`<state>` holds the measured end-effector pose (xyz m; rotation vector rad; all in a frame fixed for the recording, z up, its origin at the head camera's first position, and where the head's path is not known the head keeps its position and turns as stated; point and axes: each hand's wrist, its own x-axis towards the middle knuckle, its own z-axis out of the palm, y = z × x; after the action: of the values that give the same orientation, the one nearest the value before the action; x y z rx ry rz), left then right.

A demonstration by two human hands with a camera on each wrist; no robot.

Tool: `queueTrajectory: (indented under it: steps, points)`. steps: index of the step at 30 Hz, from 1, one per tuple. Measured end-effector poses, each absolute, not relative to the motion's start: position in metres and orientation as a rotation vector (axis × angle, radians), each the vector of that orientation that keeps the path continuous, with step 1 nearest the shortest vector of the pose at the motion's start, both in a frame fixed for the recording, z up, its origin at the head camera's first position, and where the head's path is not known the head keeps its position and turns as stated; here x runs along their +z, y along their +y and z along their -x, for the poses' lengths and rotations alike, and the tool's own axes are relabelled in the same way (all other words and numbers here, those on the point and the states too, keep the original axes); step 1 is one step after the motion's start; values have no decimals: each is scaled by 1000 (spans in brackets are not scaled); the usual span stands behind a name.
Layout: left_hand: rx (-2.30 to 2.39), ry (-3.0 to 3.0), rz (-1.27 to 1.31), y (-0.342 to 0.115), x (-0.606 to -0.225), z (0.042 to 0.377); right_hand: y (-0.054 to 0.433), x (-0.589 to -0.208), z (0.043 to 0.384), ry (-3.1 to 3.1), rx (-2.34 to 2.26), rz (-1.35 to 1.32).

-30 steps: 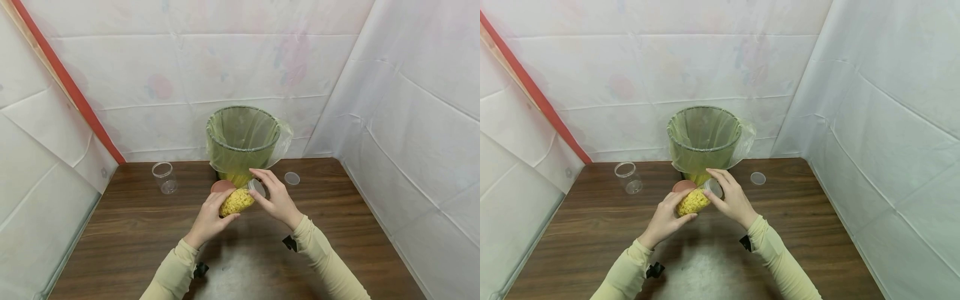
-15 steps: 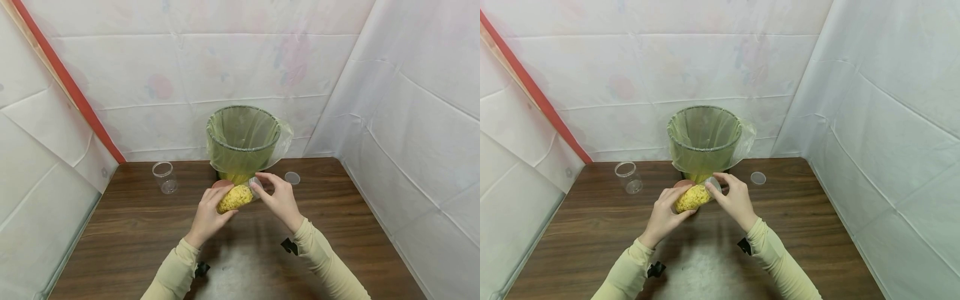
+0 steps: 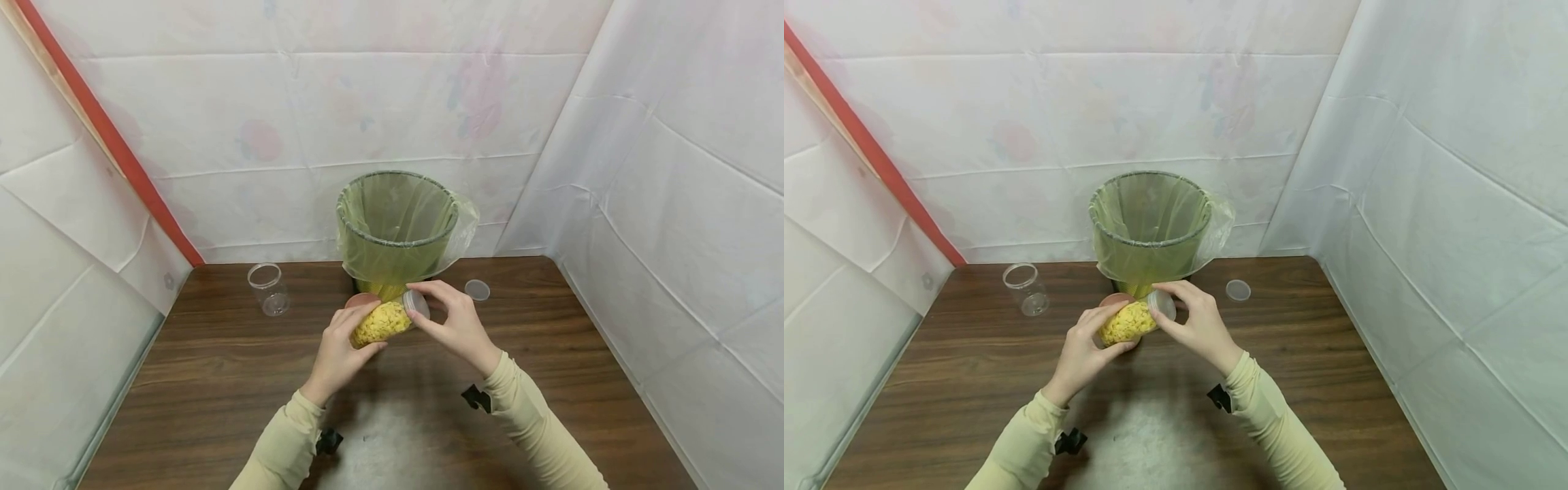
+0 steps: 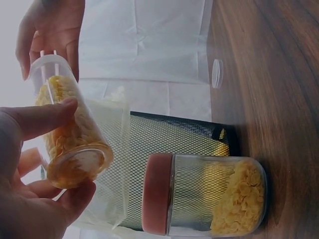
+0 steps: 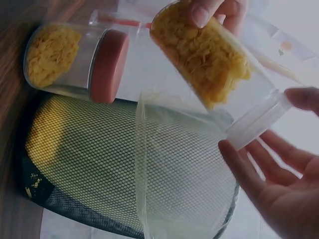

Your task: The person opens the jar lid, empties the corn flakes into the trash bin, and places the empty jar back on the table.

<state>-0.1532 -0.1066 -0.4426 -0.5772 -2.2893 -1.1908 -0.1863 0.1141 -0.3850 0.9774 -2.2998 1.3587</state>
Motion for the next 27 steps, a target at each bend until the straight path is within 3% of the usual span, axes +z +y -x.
queueTrajectory:
  steps: [17,27]
  points:
    - [-1300,-2319,561,-108,-447,150,115,-382,189,-2060,1299,-1309]
    - [-1299,-2293,561,-105,-449,151,107,-355,169,-2072,1312,-1113]
